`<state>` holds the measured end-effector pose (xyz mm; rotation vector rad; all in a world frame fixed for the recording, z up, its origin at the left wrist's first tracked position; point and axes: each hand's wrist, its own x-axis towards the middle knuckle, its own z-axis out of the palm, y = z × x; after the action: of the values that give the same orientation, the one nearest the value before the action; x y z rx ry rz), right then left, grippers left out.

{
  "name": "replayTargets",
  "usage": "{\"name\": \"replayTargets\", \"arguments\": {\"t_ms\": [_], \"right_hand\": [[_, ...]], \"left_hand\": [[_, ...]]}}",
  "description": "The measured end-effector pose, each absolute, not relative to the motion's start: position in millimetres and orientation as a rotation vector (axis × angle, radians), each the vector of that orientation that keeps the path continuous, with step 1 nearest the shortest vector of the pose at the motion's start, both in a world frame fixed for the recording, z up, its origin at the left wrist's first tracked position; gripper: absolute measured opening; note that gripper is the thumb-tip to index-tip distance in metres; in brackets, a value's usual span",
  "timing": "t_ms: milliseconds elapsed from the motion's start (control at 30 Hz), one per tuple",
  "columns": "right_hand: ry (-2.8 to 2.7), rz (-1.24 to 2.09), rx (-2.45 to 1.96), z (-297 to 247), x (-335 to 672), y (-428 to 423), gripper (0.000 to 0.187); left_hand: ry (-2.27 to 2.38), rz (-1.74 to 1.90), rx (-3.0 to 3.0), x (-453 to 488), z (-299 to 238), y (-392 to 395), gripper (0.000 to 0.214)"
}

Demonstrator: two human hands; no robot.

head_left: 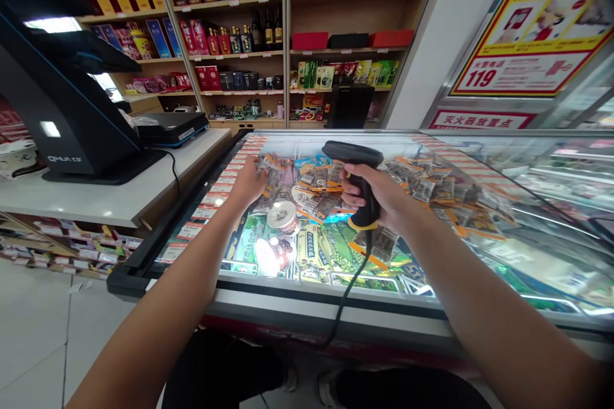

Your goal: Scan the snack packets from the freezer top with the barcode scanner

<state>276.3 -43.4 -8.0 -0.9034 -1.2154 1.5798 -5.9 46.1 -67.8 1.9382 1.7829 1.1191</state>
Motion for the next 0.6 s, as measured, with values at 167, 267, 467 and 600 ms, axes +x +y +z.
{"name": "replayTargets", "arguments": {"t_ms": [167, 267, 467, 600], "right_hand": [[-1.135, 1.602, -0.887, -11.0, 281.2, -37.9, 0.023], [-1.153, 1.589, -0.874, -13.3, 279.8, -36.4, 0.022], [-1.161, 1.606, -0.936, -15.2, 273.6, -37.1, 0.019], [-1.184, 1.623, -0.908, -15.6, 271.5, -37.8, 0.018]], "left_hand": [[2.15, 0.983, 2.27, 8.1, -63.1, 32.8, 0.042], [1.933, 0.939, 2.309, 40.1, -67.7, 28.3, 0.041], [1.522, 0.901, 2.158, 81.7, -88.7, 33.8, 0.031], [1.478, 0.945, 1.988, 83.6, -97.2, 40.5, 0.037]]}}
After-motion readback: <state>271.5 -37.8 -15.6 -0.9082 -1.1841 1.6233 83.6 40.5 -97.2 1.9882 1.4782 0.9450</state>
